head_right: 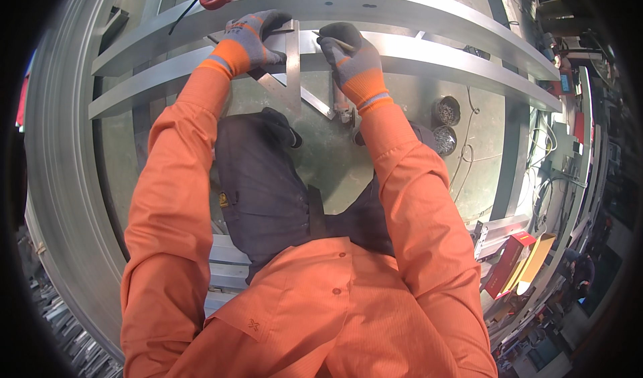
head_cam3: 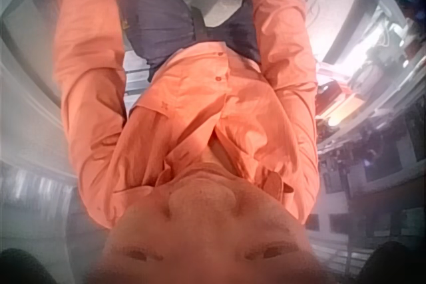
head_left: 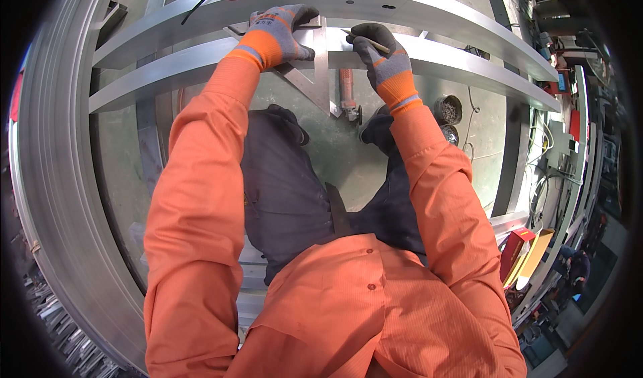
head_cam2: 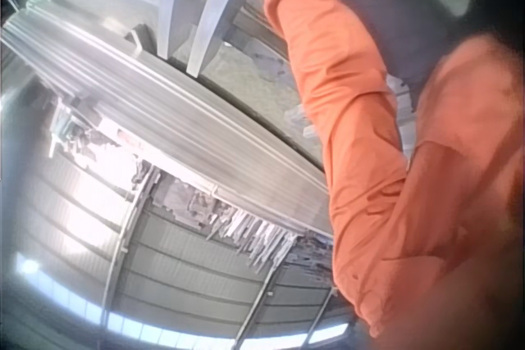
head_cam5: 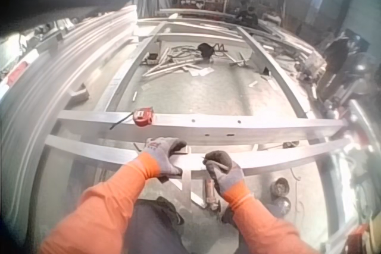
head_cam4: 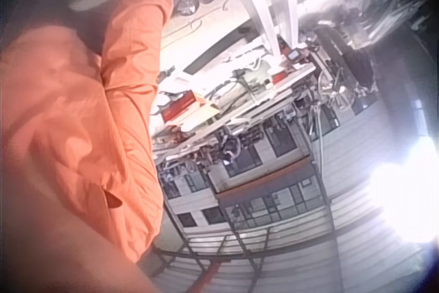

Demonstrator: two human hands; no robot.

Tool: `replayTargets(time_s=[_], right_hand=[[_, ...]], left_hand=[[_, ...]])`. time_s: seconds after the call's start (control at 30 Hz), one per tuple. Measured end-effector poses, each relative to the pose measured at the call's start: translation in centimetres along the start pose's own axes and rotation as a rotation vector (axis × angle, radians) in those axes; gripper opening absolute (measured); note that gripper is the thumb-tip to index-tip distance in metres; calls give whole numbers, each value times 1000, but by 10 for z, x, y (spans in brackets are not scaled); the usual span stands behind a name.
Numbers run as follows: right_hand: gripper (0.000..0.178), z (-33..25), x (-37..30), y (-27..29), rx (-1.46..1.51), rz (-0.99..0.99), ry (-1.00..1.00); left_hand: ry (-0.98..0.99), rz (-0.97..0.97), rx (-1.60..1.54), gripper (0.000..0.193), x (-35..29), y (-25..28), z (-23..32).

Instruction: The person measures and marks a curved metal sheet using a tape measure, square, and pencil. They repeatedly position tools, draw lines, and adjust the sheet to prepare it for further processing.

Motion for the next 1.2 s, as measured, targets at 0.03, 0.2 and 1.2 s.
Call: replayTargets(time_s=[0.03,0.2,1.2], right_hand=[[18,-1,0,0,4,-6,-2],[22,-3,-1,-2,-24,-27,-19],[30,6,11,-18,-441,-59,68]], left_hand=[[7,4,17,85,0,0,0],[-10,48,-47,82,-2,2,1],[41,64,-66,78,-1,2,2]])
Point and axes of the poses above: each hand's wrist, its own x-axis towards the middle knuckle, its own y-axis out of the back of the hand, z = x × y, the point moved 7 cm from there along x, towards the middle knuckle, and after that the axes turned 6 degrees about -x, right-handed, at the moved point
